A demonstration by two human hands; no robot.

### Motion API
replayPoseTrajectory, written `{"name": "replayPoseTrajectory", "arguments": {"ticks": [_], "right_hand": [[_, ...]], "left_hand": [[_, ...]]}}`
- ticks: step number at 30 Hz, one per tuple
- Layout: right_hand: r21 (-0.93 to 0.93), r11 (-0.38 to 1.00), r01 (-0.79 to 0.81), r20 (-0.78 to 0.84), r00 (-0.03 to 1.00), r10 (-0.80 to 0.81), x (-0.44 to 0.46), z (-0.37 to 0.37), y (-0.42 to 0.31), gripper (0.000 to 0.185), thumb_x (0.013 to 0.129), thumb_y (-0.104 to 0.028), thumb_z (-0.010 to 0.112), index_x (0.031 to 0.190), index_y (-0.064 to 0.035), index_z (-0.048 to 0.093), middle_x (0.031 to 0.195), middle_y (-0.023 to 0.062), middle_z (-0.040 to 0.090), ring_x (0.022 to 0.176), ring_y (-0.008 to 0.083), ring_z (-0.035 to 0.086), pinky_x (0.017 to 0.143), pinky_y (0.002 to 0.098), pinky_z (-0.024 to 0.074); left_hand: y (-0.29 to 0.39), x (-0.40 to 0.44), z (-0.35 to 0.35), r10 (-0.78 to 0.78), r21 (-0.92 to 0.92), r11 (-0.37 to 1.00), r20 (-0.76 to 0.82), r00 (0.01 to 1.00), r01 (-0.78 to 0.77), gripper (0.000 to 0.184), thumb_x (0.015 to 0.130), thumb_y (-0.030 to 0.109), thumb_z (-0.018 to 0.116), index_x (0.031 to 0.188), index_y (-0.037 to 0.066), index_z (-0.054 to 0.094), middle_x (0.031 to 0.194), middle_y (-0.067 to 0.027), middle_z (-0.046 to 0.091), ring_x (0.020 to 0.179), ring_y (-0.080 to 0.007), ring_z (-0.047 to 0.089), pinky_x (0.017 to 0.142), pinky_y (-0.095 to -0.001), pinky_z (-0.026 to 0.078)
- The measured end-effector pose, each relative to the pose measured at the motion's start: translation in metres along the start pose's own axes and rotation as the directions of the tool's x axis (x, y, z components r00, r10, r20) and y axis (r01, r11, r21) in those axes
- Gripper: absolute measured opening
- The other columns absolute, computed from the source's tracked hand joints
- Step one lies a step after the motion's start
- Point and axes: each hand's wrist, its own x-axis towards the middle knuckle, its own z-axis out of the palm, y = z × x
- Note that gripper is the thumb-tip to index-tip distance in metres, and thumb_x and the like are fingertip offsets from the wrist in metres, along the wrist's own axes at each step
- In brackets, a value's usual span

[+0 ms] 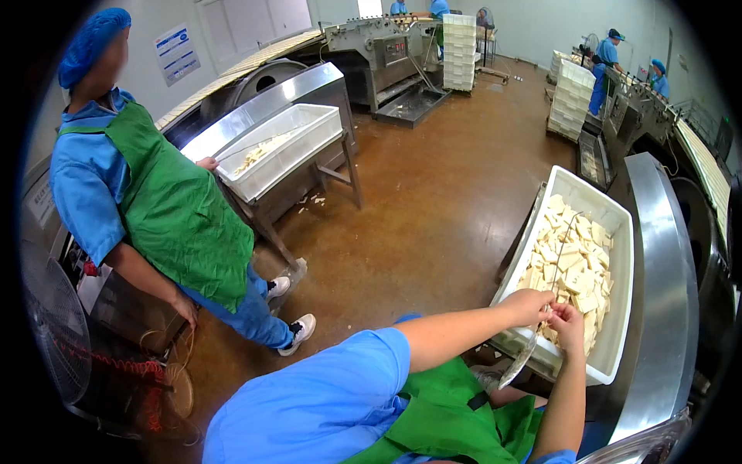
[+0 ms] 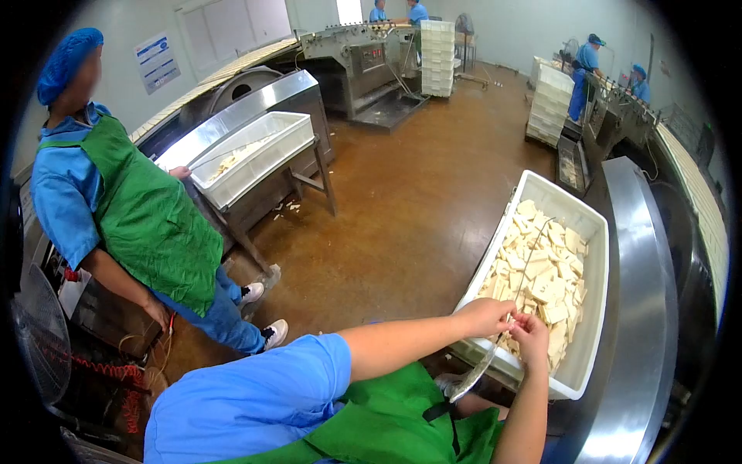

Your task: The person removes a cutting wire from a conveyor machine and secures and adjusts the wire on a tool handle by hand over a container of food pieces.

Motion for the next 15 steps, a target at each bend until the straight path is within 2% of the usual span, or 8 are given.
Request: {"name": "replayPoseTrajectory", "arguments": {"ticks": [5,9,13,15], "right_hand": [[-0.100,0.992,-0.079,0.012,0.997,0.080,-0.003,0.000,-0.006,0.015,0.087,-0.004,0.063,0.101,0.0000,0.062,0.084,0.0027,0.065,0.070,0.0081,0.060,0.061,0.0219,0.0498],[-0.099,0.992,-0.078,0.020,0.997,0.080,-0.002,0.000,-0.005,0.013,0.086,-0.004,0.063,0.099,-0.0029,0.064,0.083,0.0007,0.067,0.069,0.0067,0.060,0.060,0.0204,0.0482],[-0.108,0.994,0.007,0.002,1.000,-0.007,0.000,-0.002,0.002,0.016,0.084,-0.004,0.066,0.100,-0.0020,0.063,0.084,-0.0002,0.065,0.073,0.0070,0.060,0.061,0.0208,0.0487],[-0.092,0.993,0.068,0.037,0.997,-0.065,-0.003,0.000,-0.004,0.025,0.079,-0.003,0.072,0.103,-0.0008,0.063,0.080,-0.0001,0.060,0.069,0.0068,0.054,0.060,0.0204,0.0445]], "left_hand": [[-0.006,0.002,0.004,0.027,0.003,1.000,-0.015,1.000,-0.027,0.026,0.080,0.029,0.068,0.097,0.010,0.061,0.083,-0.0110,0.067,0.080,-0.0308,0.064,0.070,-0.0415,0.049],[-0.007,0.003,0.005,0.007,-0.017,1.000,0.004,1.000,-0.007,0.025,0.078,0.026,0.069,0.096,0.009,0.063,0.086,-0.0119,0.068,0.082,-0.0313,0.064,0.073,-0.0412,0.049],[-0.012,0.008,0.012,-0.001,-0.053,0.999,-0.005,1.000,0.001,0.027,0.077,0.024,0.069,0.100,0.010,0.065,0.090,-0.0130,0.068,0.086,-0.0319,0.064,0.075,-0.0410,0.050],[-0.018,0.009,0.022,0.018,-0.077,0.997,-0.061,0.998,-0.023,0.024,0.076,0.020,0.068,0.098,0.010,0.067,0.089,-0.0127,0.068,0.086,-0.0321,0.064,0.076,-0.0407,0.050]]}}
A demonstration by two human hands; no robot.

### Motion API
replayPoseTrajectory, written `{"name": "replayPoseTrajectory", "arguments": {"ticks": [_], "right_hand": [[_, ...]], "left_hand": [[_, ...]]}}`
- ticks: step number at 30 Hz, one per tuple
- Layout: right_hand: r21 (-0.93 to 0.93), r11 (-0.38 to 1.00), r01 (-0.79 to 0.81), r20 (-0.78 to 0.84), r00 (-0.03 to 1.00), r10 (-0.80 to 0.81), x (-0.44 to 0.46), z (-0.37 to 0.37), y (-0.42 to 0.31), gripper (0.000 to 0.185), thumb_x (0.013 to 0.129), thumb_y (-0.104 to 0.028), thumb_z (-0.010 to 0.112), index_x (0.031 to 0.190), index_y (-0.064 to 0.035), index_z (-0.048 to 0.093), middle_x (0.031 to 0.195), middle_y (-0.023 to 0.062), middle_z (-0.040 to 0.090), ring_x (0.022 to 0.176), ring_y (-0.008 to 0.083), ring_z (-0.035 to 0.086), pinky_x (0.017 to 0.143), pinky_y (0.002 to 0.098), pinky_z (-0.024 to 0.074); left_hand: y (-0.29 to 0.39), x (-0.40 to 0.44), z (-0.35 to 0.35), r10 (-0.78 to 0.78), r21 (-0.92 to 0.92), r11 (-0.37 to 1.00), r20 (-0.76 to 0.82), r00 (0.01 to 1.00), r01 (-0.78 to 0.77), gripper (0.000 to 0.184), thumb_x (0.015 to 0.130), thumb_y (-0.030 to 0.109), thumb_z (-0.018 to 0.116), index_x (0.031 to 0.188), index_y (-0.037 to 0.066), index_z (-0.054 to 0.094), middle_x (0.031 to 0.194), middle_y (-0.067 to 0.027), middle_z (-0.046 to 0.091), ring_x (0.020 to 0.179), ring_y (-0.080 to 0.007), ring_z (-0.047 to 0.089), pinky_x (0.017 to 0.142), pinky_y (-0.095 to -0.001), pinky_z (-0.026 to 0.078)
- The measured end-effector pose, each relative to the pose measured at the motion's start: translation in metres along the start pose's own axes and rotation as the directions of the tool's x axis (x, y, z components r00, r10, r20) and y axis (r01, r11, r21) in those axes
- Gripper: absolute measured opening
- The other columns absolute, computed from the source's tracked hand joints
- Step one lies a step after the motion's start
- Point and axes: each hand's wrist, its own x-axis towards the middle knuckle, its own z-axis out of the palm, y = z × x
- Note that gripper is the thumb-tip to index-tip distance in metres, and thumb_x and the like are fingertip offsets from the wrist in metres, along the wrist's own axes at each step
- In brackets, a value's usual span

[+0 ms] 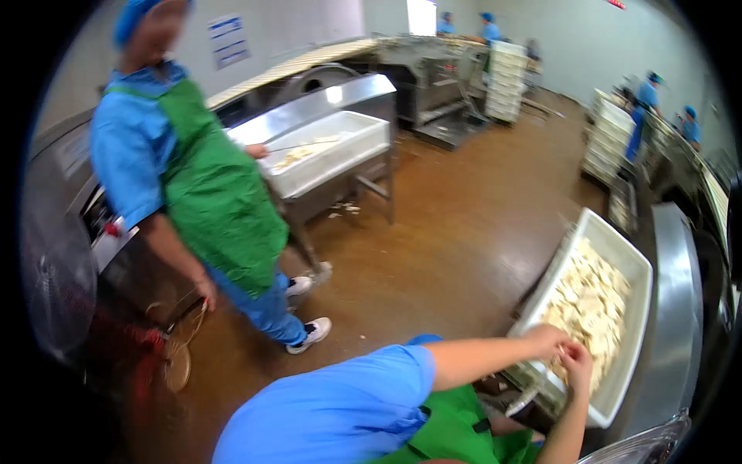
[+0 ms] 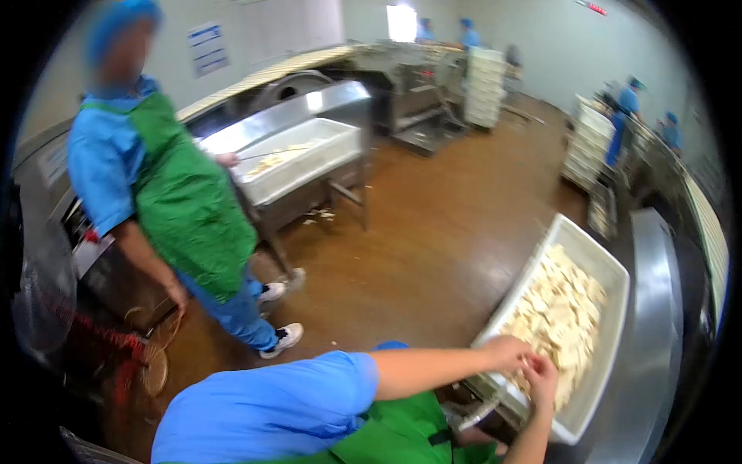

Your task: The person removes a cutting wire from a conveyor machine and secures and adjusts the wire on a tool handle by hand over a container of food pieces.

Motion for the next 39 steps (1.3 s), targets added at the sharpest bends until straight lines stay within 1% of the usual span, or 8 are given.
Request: {"name": "replayPoseTrajectory", "arguments": {"ticks": [2,6,13,16,20,22,32,39], "right_hand": [[0.110,0.994,0.023,0.021,0.999,-0.026,0.008,-0.004,0.017,0.028,0.078,0.002,0.069,0.104,-0.0010,0.062,0.081,0.0001,0.060,0.068,0.0071,0.054,0.059,0.0198,0.0440],[0.073,0.997,-0.028,0.027,0.999,0.026,0.010,-0.007,0.019,0.024,0.080,0.004,0.066,0.102,-0.0007,0.057,0.081,0.0022,0.060,0.066,0.0080,0.056,0.057,0.0195,0.0458],[0.061,0.997,-0.049,-0.006,0.999,0.050,0.008,-0.005,0.017,0.012,0.085,-0.003,0.063,0.096,-0.0025,0.058,0.076,0.0015,0.062,0.062,0.0067,0.056,0.054,0.0184,0.0444],[0.026,0.997,-0.073,-0.034,0.997,0.074,0.005,-0.004,0.013,0.009,0.085,-0.004,0.063,0.093,-0.0040,0.059,0.076,0.0004,0.062,0.064,0.0063,0.057,0.053,0.0180,0.0439],[0.017,0.997,-0.071,-0.072,0.995,0.072,0.008,0.000,0.014,0.008,0.085,-0.004,0.064,0.091,-0.0047,0.060,0.075,-0.0004,0.062,0.063,0.0061,0.057,0.053,0.0178,0.0433],[-0.003,1.000,-0.001,-0.047,0.999,0.000,0.005,-0.003,0.016,0.008,0.084,-0.004,0.064,0.091,-0.0040,0.061,0.075,-0.0002,0.062,0.061,0.0061,0.056,0.051,0.0178,0.0428],[-0.096,0.995,-0.038,-0.093,0.995,0.029,0.002,-0.001,0.009,0.003,0.081,-0.005,0.065,0.083,-0.0028,0.063,0.071,0.0008,0.063,0.059,0.0065,0.056,0.051,0.0188,0.0428],[-0.081,0.993,-0.088,-0.104,0.991,0.079,0.004,-0.002,0.013,0.006,0.080,-0.006,0.066,0.082,-0.0013,0.062,0.070,0.0027,0.063,0.058,0.0076,0.056,0.049,0.0198,0.0438]], "left_hand": [[0.007,-0.002,-0.008,-0.021,0.063,0.998,0.022,1.000,0.020,0.019,0.075,0.018,0.067,0.091,0.009,0.067,0.087,-0.0132,0.068,0.084,-0.0323,0.065,0.075,-0.0408,0.049],[0.007,-0.004,-0.006,-0.041,0.099,0.994,0.014,0.999,0.040,0.016,0.074,0.018,0.067,0.086,0.008,0.067,0.084,-0.0137,0.068,0.082,-0.0325,0.065,0.074,-0.0415,0.049],[0.007,-0.007,-0.007,0.040,0.060,0.998,-0.057,0.998,-0.037,0.012,0.076,0.016,0.066,0.085,0.008,0.065,0.082,-0.0130,0.066,0.080,-0.0323,0.063,0.070,-0.0422,0.048],[0.011,-0.006,-0.009,-0.038,0.064,0.997,-0.043,0.998,0.040,0.013,0.076,0.015,0.067,0.085,0.008,0.065,0.081,-0.0132,0.067,0.079,-0.0323,0.064,0.070,-0.0423,0.048],[0.009,-0.006,-0.010,-0.025,0.079,0.996,-0.067,0.997,0.030,0.010,0.075,0.014,0.066,0.083,0.007,0.065,0.079,-0.0136,0.066,0.078,-0.0326,0.064,0.069,-0.0426,0.048],[0.008,-0.006,-0.004,-0.009,0.082,0.997,-0.053,0.999,0.013,0.010,0.075,0.014,0.066,0.081,0.007,0.066,0.078,-0.0139,0.066,0.077,-0.0325,0.064,0.068,-0.0428,0.048],[0.001,-0.001,0.003,0.003,0.166,0.986,-0.030,1.000,0.002,0.008,0.069,0.012,0.063,0.073,0.007,0.069,0.074,-0.0146,0.066,0.072,-0.0335,0.064,0.067,-0.0426,0.049],[0.005,-0.003,-0.001,-0.006,0.172,0.985,-0.003,1.000,0.006,0.008,0.066,0.011,0.064,0.069,0.007,0.070,0.070,-0.0163,0.065,0.068,-0.0330,0.064,0.064,-0.0419,0.049]]}}
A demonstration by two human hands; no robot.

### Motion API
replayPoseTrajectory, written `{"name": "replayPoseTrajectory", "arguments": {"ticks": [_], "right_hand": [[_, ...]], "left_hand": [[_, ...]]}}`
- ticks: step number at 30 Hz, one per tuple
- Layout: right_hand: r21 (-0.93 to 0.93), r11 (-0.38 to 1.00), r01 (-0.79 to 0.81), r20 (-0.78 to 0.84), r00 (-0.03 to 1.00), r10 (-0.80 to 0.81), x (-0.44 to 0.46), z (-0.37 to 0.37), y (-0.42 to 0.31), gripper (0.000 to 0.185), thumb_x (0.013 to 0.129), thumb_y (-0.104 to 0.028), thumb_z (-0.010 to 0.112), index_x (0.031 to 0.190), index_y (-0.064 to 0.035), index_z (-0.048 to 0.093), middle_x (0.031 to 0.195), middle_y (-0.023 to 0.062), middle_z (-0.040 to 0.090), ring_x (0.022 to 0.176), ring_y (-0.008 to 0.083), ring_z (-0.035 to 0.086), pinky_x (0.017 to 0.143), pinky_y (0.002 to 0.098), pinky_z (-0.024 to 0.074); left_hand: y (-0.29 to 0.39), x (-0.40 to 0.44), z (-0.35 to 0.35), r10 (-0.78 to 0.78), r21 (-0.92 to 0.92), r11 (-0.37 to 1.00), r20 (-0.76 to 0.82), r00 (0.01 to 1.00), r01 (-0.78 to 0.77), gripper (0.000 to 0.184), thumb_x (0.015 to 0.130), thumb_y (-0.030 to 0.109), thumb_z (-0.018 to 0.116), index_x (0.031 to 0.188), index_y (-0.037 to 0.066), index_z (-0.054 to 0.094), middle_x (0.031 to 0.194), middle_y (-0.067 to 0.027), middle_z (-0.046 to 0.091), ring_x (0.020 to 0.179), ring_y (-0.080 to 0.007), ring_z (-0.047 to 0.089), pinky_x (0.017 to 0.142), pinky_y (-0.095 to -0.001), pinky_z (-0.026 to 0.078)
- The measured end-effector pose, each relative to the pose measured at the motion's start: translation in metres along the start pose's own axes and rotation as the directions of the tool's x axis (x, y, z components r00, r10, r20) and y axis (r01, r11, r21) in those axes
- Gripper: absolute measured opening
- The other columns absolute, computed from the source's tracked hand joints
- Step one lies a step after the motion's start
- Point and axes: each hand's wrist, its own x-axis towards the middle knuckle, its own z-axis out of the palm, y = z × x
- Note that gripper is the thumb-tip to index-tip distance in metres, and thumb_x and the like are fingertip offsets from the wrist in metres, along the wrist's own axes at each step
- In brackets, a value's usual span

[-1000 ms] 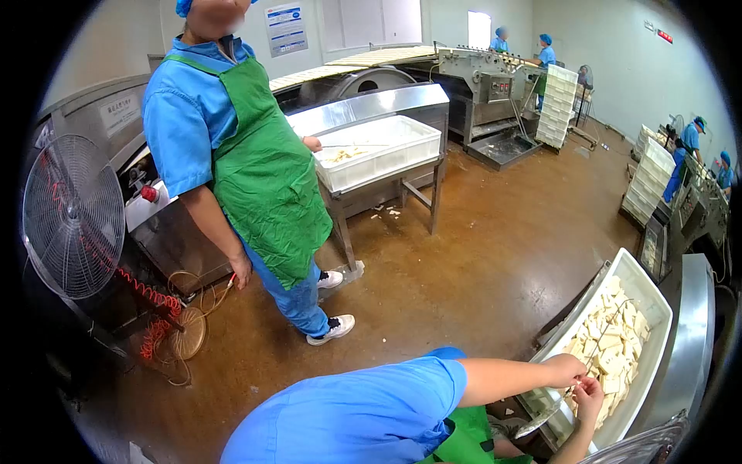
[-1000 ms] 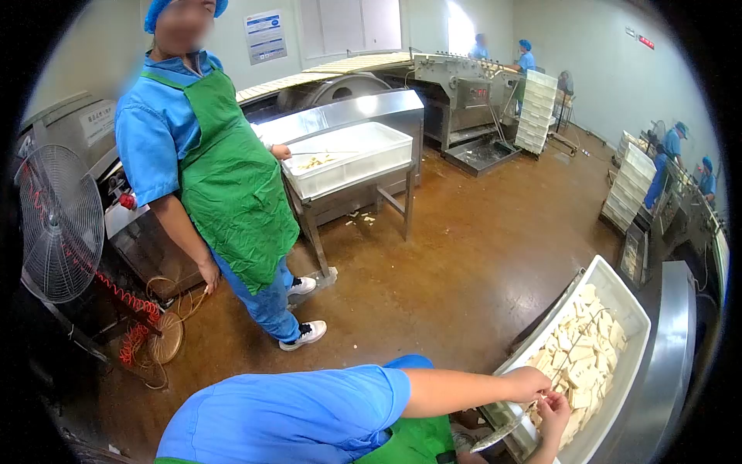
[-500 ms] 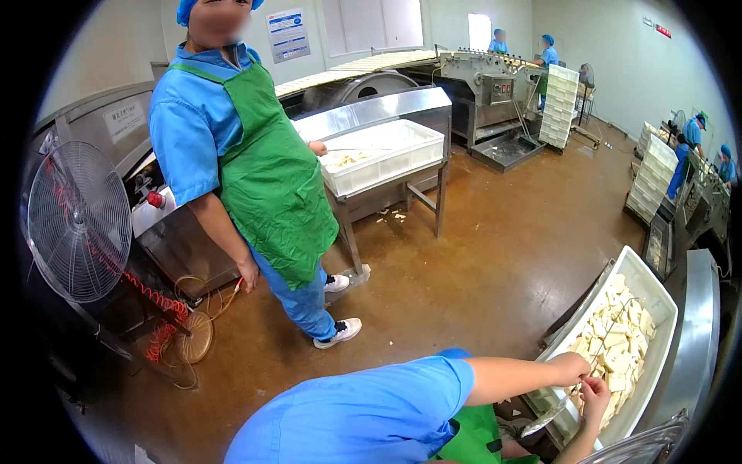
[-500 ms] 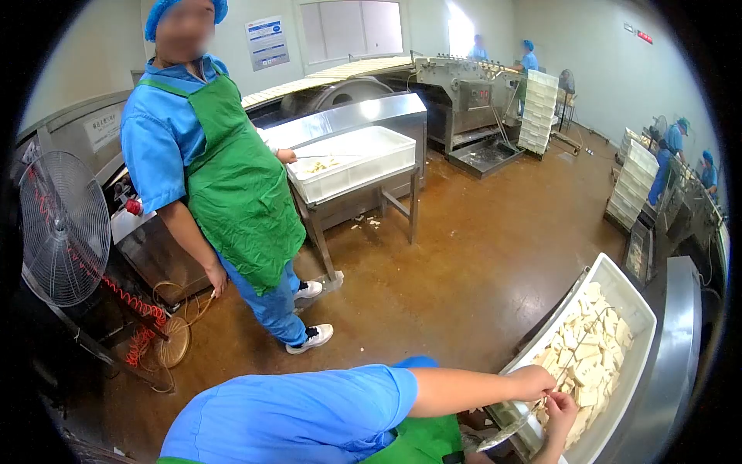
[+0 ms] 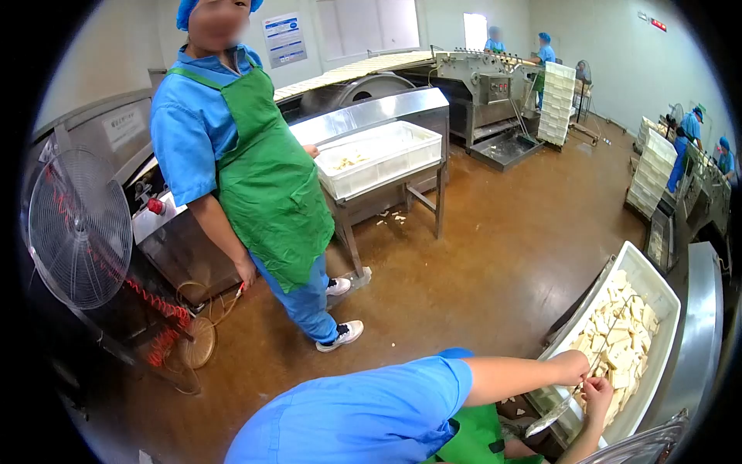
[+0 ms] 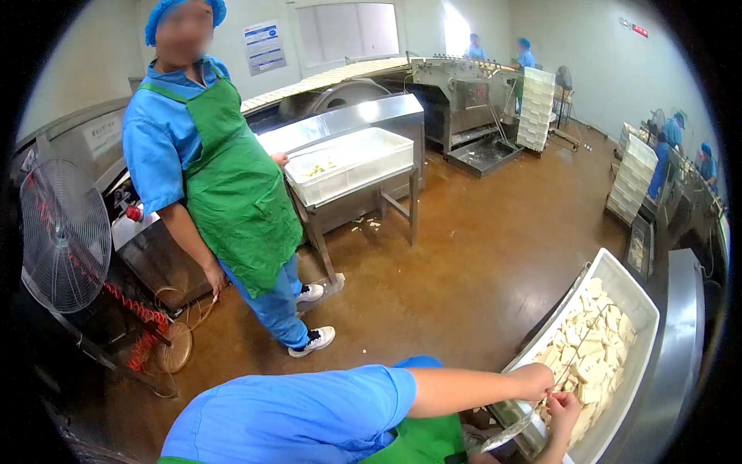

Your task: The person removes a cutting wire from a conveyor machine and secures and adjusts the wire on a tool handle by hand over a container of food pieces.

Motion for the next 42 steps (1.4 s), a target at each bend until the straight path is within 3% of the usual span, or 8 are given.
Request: {"name": "replayPoseTrajectory", "arguments": {"ticks": [3,5,8,13,18,31,42], "right_hand": [[-0.002,1.000,-0.004,0.004,1.000,0.004,-0.001,-0.002,-0.002,0.006,0.080,-0.006,0.066,0.081,-0.0014,0.062,0.070,0.0029,0.063,0.058,0.0080,0.057,0.050,0.0202,0.0449],[-0.004,1.000,-0.006,0.038,0.999,0.006,0.007,-0.005,0.010,0.006,0.081,-0.006,0.065,0.082,-0.0013,0.061,0.071,0.0030,0.063,0.059,0.0083,0.057,0.052,0.0207,0.0457],[0.015,1.000,0.006,0.038,0.999,-0.007,0.002,-0.003,0.003,0.006,0.082,-0.006,0.065,0.083,-0.0012,0.061,0.071,0.0030,0.063,0.060,0.0084,0.058,0.052,0.0207,0.0460],[-0.019,1.000,-0.012,0.022,1.000,0.012,0.003,-0.003,-0.001,0.008,0.083,-0.009,0.067,0.083,-0.0020,0.062,0.071,0.0026,0.063,0.061,0.0081,0.059,0.051,0.0203,0.0459],[0.034,0.999,0.026,0.022,0.999,-0.026,-0.002,-0.001,-0.001,0.010,0.085,-0.010,0.066,0.082,-0.0031,0.059,0.071,0.0025,0.063,0.059,0.0074,0.058,0.050,0.0188,0.0436],[0.043,0.999,0.028,0.049,0.998,-0.030,0.005,0.000,0.005,0.007,0.084,-0.006,0.065,0.082,-0.0052,0.058,0.072,0.0012,0.063,0.059,0.0073,0.059,0.047,0.0188,0.0434],[0.053,0.997,0.055,0.024,0.998,-0.056,0.003,-0.001,0.006,0.004,0.084,-0.004,0.063,0.086,-0.0038,0.059,0.073,0.0016,0.063,0.060,0.0083,0.060,0.050,0.0196,0.0448]], "left_hand": [[0.002,0.001,-0.003,0.022,0.023,0.999,0.015,1.000,-0.022,0.009,0.065,0.012,0.064,0.068,0.006,0.071,0.067,-0.0167,0.064,0.066,-0.0338,0.063,0.062,-0.0422,0.049],[0.002,-0.003,-0.007,0.044,-0.055,0.998,-0.002,0.999,-0.044,0.012,0.066,0.014,0.064,0.072,0.007,0.072,0.068,-0.0169,0.065,0.066,-0.0340,0.063,0.063,-0.0422,0.050],[-0.001,0.002,-0.001,0.008,0.008,1.000,0.041,0.999,-0.008,0.012,0.065,0.013,0.065,0.073,0.007,0.072,0.071,-0.0164,0.066,0.069,-0.0322,0.065,0.066,-0.0412,0.051],[0.009,-0.003,-0.013,-0.020,-0.052,0.998,0.019,1.000,0.021,0.013,0.066,0.013,0.065,0.074,0.007,0.072,0.070,-0.0166,0.066,0.068,-0.0329,0.064,0.065,-0.0411,0.051],[0.010,-0.004,-0.014,0.005,-0.033,0.999,0.070,0.998,-0.002,0.015,0.071,0.016,0.065,0.080,0.007,0.074,0.074,-0.0171,0.067,0.073,-0.0333,0.064,0.068,-0.0420,0.050],[-0.001,0.000,0.001,0.061,-0.027,0.998,-0.048,0.997,-0.062,0.014,0.069,0.011,0.063,0.079,0.007,0.073,0.077,-0.0167,0.067,0.074,-0.0340,0.064,0.068,-0.0426,0.050],[0.001,0.000,-0.001,0.052,-0.032,0.998,-0.034,0.998,-0.053,0.014,0.070,0.011,0.062,0.080,0.006,0.072,0.079,-0.0185,0.066,0.076,-0.0357,0.063,0.070,-0.0436,0.049]]}}
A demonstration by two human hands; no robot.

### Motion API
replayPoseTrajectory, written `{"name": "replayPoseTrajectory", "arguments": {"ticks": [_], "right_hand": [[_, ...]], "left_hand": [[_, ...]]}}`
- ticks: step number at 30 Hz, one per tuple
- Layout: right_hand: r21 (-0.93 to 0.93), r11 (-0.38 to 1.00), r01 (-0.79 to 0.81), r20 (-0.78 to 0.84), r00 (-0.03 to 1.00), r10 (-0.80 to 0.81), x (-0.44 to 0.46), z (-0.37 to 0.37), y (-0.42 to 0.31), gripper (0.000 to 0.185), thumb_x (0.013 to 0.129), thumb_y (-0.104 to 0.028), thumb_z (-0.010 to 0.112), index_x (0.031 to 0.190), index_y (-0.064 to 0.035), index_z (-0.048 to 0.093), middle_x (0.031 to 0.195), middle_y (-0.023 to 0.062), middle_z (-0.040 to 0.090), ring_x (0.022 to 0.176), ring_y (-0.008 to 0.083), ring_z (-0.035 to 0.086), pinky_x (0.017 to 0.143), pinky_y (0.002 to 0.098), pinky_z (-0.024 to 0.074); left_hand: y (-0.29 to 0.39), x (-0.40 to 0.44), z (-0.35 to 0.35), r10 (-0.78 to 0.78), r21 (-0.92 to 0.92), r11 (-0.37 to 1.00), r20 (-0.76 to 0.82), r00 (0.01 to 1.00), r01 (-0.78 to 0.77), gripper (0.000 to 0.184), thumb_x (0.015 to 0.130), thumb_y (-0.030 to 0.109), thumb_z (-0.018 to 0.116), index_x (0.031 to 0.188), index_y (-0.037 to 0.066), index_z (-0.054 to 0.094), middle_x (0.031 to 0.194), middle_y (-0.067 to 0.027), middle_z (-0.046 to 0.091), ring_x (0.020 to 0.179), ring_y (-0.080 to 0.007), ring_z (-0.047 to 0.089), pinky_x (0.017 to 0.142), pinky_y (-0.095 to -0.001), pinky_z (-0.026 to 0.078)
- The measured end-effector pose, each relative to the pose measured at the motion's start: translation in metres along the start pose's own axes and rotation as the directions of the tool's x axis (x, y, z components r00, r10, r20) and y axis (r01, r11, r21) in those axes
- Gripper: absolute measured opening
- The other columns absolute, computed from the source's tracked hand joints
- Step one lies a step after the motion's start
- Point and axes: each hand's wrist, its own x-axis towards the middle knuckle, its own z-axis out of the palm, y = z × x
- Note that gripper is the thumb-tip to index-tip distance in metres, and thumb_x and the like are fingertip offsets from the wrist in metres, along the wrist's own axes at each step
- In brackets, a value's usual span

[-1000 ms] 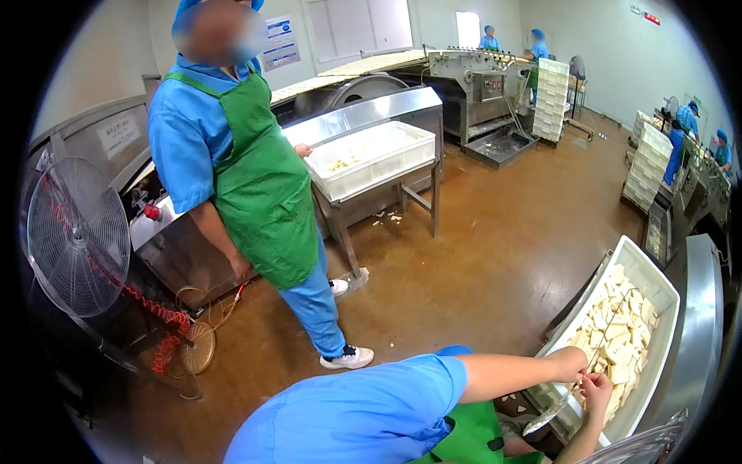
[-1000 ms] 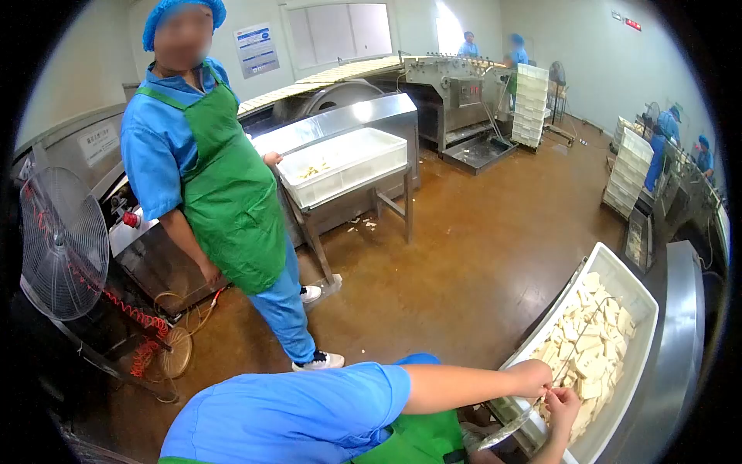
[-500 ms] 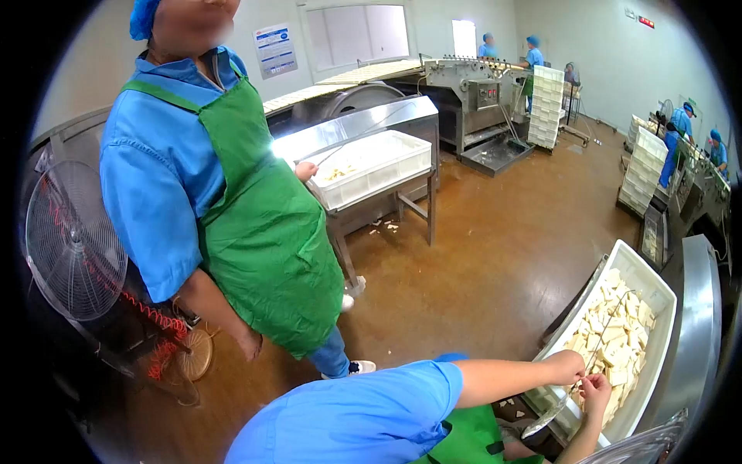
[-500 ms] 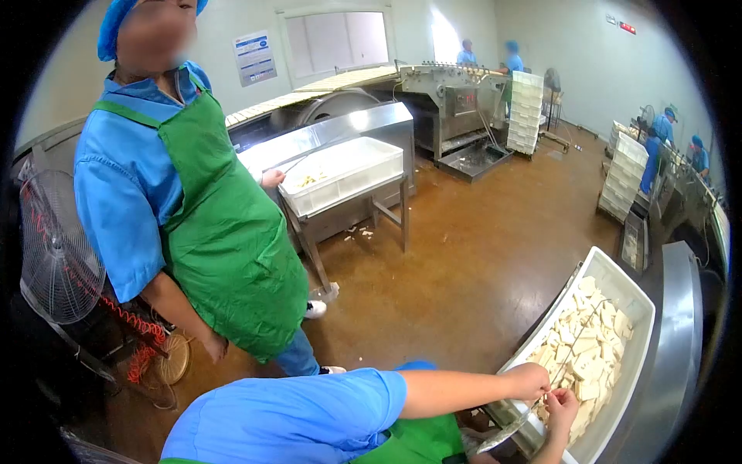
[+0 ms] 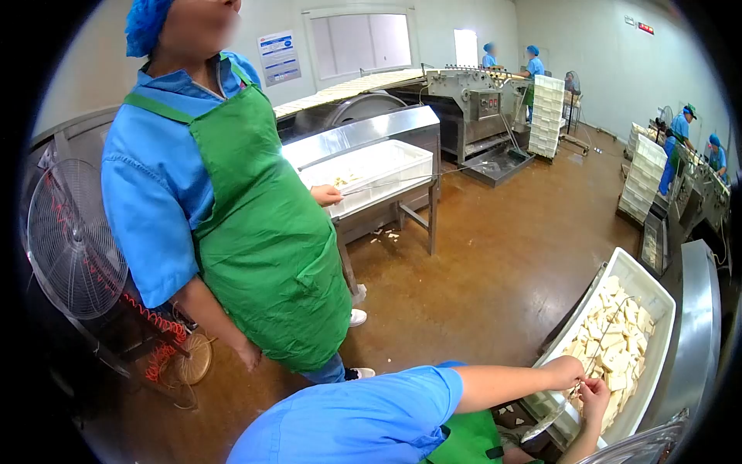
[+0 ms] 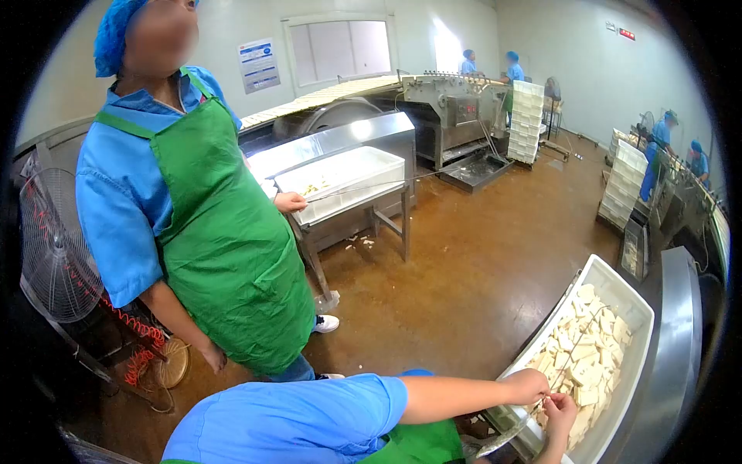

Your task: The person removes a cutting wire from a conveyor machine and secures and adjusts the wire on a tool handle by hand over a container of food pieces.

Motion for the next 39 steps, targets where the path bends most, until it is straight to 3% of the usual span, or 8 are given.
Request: {"name": "replayPoseTrajectory", "arguments": {"ticks": [13,15,19,25,33,37,39], "right_hand": [[0.009,1.000,0.002,-0.076,0.997,-0.002,0.004,0.006,-0.003,0.007,0.081,0.002,0.065,0.086,0.0014,0.060,0.072,0.0039,0.063,0.061,0.0088,0.058,0.053,0.0216,0.0458],[-0.176,0.979,0.100,-0.082,0.990,-0.116,0.006,0.003,0.004,0.006,0.079,0.003,0.066,0.082,0.0022,0.062,0.070,0.0042,0.063,0.060,0.0089,0.057,0.054,0.0225,0.0454],[-0.147,0.976,0.159,-0.117,0.977,-0.177,0.003,0.008,0.001,0.005,0.078,0.002,0.068,0.079,0.0035,0.064,0.068,0.0048,0.064,0.059,0.0093,0.057,0.055,0.0227,0.0451],[-0.308,0.931,0.196,-0.115,0.964,-0.241,-0.012,0.013,-0.023,0.009,0.077,-0.003,0.069,0.080,0.0063,0.069,0.064,0.0070,0.064,0.059,0.0103,0.059,0.055,0.0247,0.0451],[-0.559,0.750,0.352,-0.088,0.875,-0.476,-0.015,0.016,-0.015,0.012,0.073,-0.007,0.069,0.081,0.0017,0.072,0.065,0.0170,0.063,0.055,0.0243,0.060,0.053,0.0330,0.0454],[-0.548,0.782,0.297,-0.068,0.916,-0.396,-0.019,0.017,-0.019,0.013,0.073,-0.008,0.068,0.081,0.0012,0.072,0.067,0.0174,0.064,0.056,0.0250,0.061,0.054,0.0342,0.0454],[-0.575,0.750,0.327,-0.055,0.899,-0.434,-0.019,0.015,-0.019,0.013,0.073,-0.008,0.069,0.082,0.0009,0.072,0.068,0.0175,0.064,0.057,0.0260,0.061,0.054,0.0348,0.0451]], "left_hand": [[0.002,0.002,-0.005,-0.025,0.053,0.998,0.030,0.999,0.023,0.014,0.071,0.014,0.063,0.078,0.007,0.072,0.077,-0.0177,0.066,0.074,-0.0355,0.064,0.069,-0.0442,0.049],[0.003,-0.001,-0.003,-0.022,0.051,0.998,0.033,0.999,0.021,0.014,0.071,0.014,0.063,0.078,0.007,0.073,0.077,-0.0171,0.066,0.074,-0.0353,0.064,0.069,-0.0441,0.050],[0.006,-0.001,-0.008,-0.018,0.022,1.000,-0.015,1.000,0.018,0.013,0.072,0.015,0.063,0.076,0.007,0.072,0.075,-0.0171,0.066,0.074,-0.0354,0.064,0.069,-0.0440,0.050],[0.003,0.000,-0.001,-0.034,0.055,0.998,-0.002,0.999,0.034,0.014,0.072,0.018,0.064,0.073,0.006,0.071,0.073,-0.0182,0.065,0.071,-0.0364,0.063,0.068,-0.0443,0.050],[0.006,-0.003,-0.005,-0.031,0.116,0.993,0.015,0.999,0.029,0.016,0.070,0.021,0.065,0.067,0.006,0.069,0.068,-0.0190,0.063,0.068,-0.0367,0.062,0.065,-0.0451,0.049],[0.005,-0.003,-0.005,-0.081,0.126,0.989,0.060,0.995,0.073,0.014,0.069,0.020,0.065,0.067,0.007,0.070,0.068,-0.0184,0.064,0.067,-0.0360,0.063,0.065,-0.0444,0.049],[0.004,-0.002,-0.003,-0.092,0.153,0.985,0.071,0.993,0.080,0.013,0.069,0.020,0.066,0.068,0.007,0.070,0.068,-0.0181,0.064,0.067,-0.0358,0.063,0.065,-0.0441,0.049]]}}
